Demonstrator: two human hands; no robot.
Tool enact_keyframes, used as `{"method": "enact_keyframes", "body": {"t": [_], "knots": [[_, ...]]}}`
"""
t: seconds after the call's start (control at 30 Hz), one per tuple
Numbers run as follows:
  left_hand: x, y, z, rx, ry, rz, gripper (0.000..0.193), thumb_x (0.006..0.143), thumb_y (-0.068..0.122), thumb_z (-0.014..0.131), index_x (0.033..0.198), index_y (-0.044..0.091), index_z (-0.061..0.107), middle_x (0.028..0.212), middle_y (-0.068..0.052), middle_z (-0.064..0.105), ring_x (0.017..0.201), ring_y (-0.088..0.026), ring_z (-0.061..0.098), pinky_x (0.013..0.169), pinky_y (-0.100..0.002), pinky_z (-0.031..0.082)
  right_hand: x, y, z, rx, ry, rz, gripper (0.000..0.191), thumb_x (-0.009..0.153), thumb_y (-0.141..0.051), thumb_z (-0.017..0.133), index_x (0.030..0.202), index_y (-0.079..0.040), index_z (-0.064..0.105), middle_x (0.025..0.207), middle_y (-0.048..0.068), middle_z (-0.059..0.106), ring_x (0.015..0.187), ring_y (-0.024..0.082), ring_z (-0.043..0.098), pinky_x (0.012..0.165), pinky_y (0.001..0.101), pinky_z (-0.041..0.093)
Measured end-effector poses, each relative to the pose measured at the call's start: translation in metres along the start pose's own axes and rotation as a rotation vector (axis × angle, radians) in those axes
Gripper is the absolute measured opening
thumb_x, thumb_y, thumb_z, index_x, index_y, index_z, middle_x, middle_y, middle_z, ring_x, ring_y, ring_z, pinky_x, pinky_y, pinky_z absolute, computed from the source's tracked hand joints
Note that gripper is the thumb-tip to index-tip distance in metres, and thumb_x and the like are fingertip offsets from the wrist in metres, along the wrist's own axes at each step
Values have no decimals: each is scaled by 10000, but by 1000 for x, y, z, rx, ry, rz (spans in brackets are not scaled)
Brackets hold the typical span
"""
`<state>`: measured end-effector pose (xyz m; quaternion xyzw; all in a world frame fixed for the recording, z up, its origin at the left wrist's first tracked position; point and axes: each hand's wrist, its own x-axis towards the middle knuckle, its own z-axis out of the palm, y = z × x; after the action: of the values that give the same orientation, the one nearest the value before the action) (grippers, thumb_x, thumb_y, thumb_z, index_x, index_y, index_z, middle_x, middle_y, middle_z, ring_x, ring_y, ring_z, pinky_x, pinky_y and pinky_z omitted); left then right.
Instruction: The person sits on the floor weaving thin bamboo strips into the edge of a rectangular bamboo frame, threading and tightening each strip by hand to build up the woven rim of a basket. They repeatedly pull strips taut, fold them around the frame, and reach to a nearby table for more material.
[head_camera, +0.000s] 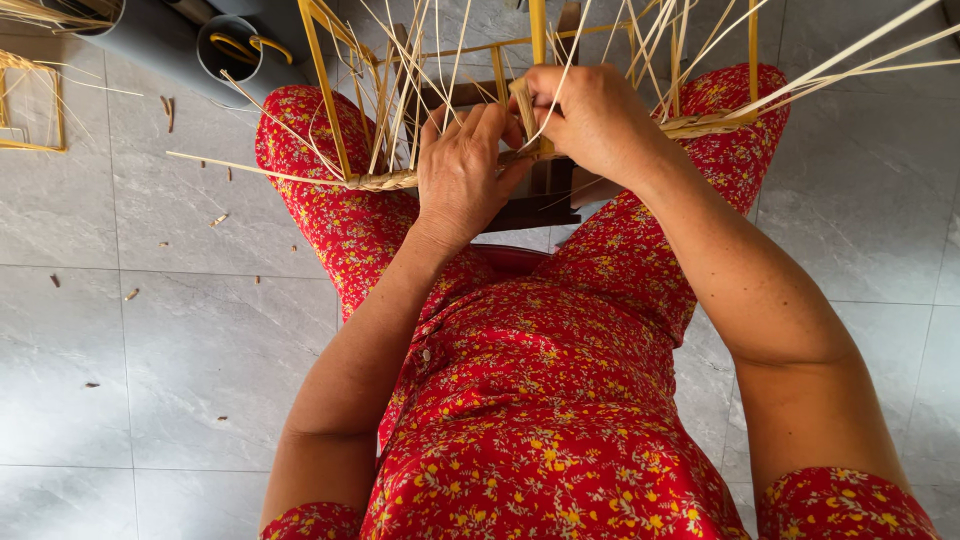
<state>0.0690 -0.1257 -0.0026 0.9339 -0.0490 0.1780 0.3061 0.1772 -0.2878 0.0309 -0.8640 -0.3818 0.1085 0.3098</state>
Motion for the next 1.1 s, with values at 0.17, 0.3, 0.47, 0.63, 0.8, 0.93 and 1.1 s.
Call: {"method": "enact_keyframes", "body": {"t": [0.17, 0.3, 0.47, 0.63, 0.8, 0.93, 1.1], "knots": [[-2, -3, -11, -60, -32, 55, 325, 839, 206, 845, 1010, 109, 587, 960, -22, 652, 966, -281, 666, 965, -460, 455, -11, -17, -7, -206, -119, 73, 165, 978, -157, 756, 1138, -113, 757, 790, 125, 760, 694, 282, 740, 661, 422, 574], [-2, -5, -16, -156, -47, 39, 197, 886, 201, 816, 984, 138, 657, 960, -11, 671, 931, -262, 681, 875, -411, 490, -36, -29, -14, -128, -22, -60, 306, 997, -141, 685, 1281, -29, 668, 923, 137, 754, 756, 259, 740, 633, 367, 593], [4, 0, -4, -73, 9, -58, 127, 867, 226, 769, 912, 141, 688, 879, 16, 711, 830, -248, 695, 813, -414, 495, -72, -22, 3, 52, 124, 353, 196, 1069, -230, 634, 1067, -67, 742, 910, 80, 796, 686, 144, 747, 517, 292, 574], [6, 0, -3, -59, -37, -92, 139, 848, 247, 774, 864, 144, 682, 859, 17, 719, 817, -241, 702, 815, -415, 498, -74, -3, 59, 790, 148, 386, 211, 1047, -213, 623, 1034, -32, 731, 909, 90, 776, 711, 106, 698, 617, 233, 537], [4, -1, -8, -113, -33, -102, 175, 855, 241, 771, 935, 137, 656, 870, 31, 730, 813, -234, 705, 796, -416, 495, -105, 11, 56, 1150, 147, 337, 236, 1041, -179, 574, 901, -19, 675, 801, 80, 692, 700, 143, 635, 645, 275, 486], [7, 0, -6, -98, -53, -107, 183, 860, 243, 777, 936, 139, 646, 881, 41, 725, 813, -221, 705, 795, -407, 501, -151, 13, 10, 1485, 209, 47, 283, 1084, -139, 527, 833, -38, 611, 681, 43, 597, 589, 144, 509, 567, 288, 403], [6, 2, -9, -84, -62, -3, 109, 893, 259, 786, 949, 195, 718, 908, 36, 702, 836, -239, 692, 821, -422, 483, -159, 11, -17, 1543, 307, -29, 307, 1122, -172, 541, 866, -25, 622, 748, 83, 641, 680, 170, 543, 645, 303, 406]]}}
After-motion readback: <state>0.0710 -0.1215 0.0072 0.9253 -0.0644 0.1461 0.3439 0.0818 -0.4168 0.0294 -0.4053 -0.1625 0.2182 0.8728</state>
